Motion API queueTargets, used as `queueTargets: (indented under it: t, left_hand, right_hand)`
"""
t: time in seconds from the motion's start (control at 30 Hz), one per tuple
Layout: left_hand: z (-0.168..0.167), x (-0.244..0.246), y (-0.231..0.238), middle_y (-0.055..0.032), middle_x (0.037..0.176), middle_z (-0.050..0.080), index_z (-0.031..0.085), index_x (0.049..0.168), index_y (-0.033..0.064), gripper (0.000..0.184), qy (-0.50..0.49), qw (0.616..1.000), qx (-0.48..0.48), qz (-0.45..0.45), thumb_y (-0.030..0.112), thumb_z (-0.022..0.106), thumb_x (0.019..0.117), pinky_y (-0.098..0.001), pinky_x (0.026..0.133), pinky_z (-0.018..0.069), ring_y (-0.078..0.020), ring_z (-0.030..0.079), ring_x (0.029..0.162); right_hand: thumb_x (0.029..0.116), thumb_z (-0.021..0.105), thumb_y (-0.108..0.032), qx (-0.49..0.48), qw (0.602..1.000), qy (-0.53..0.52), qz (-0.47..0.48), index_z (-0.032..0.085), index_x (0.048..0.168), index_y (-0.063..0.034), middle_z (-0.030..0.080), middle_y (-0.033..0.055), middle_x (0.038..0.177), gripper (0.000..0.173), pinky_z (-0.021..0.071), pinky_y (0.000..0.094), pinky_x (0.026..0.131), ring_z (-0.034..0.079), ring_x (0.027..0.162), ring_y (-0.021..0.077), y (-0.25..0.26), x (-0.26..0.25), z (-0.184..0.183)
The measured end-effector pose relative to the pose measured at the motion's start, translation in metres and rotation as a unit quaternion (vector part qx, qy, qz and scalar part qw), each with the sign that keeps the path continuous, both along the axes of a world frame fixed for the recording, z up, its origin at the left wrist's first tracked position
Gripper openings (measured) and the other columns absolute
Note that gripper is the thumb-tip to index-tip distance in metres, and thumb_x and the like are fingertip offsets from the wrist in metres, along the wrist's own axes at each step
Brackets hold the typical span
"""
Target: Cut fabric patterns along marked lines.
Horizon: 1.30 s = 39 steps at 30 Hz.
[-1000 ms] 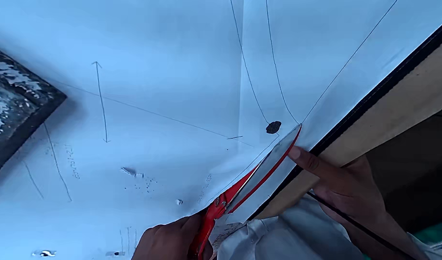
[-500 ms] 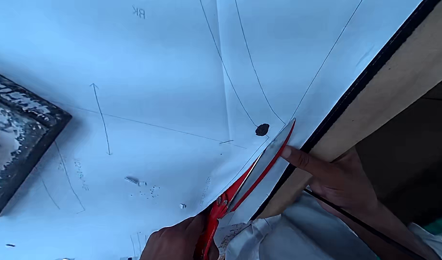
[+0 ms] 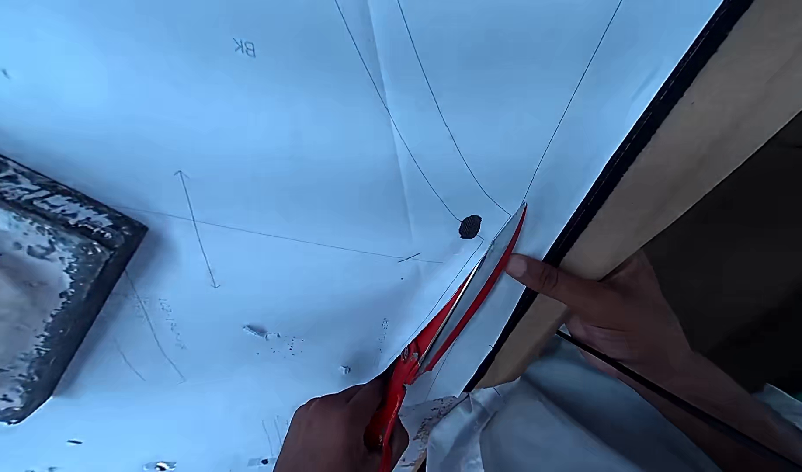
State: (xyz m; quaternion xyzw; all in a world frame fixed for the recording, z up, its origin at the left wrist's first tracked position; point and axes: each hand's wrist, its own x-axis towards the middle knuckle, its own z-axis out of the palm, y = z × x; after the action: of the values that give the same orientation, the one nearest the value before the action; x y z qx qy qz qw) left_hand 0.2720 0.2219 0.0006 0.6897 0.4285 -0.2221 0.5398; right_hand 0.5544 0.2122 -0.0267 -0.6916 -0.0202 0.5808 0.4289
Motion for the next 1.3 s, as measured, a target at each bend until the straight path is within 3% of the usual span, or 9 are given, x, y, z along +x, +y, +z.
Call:
queueTargets:
  t: [0.43,0.8,0.97,1.13,1.3]
  left_hand:
    - [0.004,0.006,0.001,-0.0107,0.084,0.075,0.075,0.103,0.0008,0.025,0.002,0.999,-0.036,0.024,0.016,0.069,0.0843,-0.0457,0.055,0.0563,-0.0244,0.070,0.064]
    - [0.000,0.006,-0.002,-0.0083,0.079,0.074,0.076,0.096,0.0031,0.021,0.000,0.999,-0.029,0.026,0.017,0.069,0.0827,-0.0439,0.052,0.0549,-0.0221,0.068,0.060]
    - [-0.006,0.001,-0.005,-0.0039,0.077,0.074,0.076,0.092,0.0070,0.020,-0.013,1.000,-0.009,0.028,0.022,0.067,0.0820,-0.0369,0.050,0.0532,-0.0156,0.065,0.056]
    - [0.000,0.007,0.002,-0.0071,0.081,0.075,0.076,0.098,0.0045,0.023,-0.007,0.999,-0.025,0.024,0.021,0.068,0.0837,-0.0416,0.053,0.0552,-0.0198,0.068,0.061]
    - [0.001,0.017,0.007,-0.0080,0.081,0.075,0.075,0.096,0.0032,0.022,0.002,0.999,-0.024,0.026,0.019,0.069,0.0826,-0.0439,0.053,0.0552,-0.0222,0.069,0.061]
  right_hand:
    - [0.0799,0.081,0.004,0.000,1.000,0.010,-0.009,0.065,0.114,-0.0102,0.075,0.0024,0.098,0.040,0.0648,0.0286,0.079,0.075,0.089,0.0113,-0.001,0.000,0.000]
    - [0.0797,0.081,0.004,-0.003,1.000,-0.001,-0.005,0.066,0.111,-0.0098,0.076,0.0022,0.097,0.038,0.0646,0.0283,0.079,0.075,0.088,0.0111,-0.001,-0.001,0.000]
    - [0.0798,0.081,0.005,0.000,1.000,0.000,-0.007,0.064,0.113,-0.0100,0.075,0.0025,0.098,0.040,0.0647,0.0287,0.080,0.075,0.089,0.0116,0.000,-0.001,0.000]
    - [0.0796,0.081,0.004,-0.001,1.000,0.000,-0.008,0.066,0.112,-0.0102,0.076,0.0022,0.098,0.038,0.0646,0.0286,0.080,0.075,0.089,0.0111,0.000,-0.001,0.000]
    - [0.0816,0.081,0.001,0.008,1.000,0.008,0.001,0.068,0.112,-0.0122,0.075,0.0018,0.098,0.036,0.0644,0.0278,0.078,0.074,0.088,0.0105,-0.002,0.001,0.001]
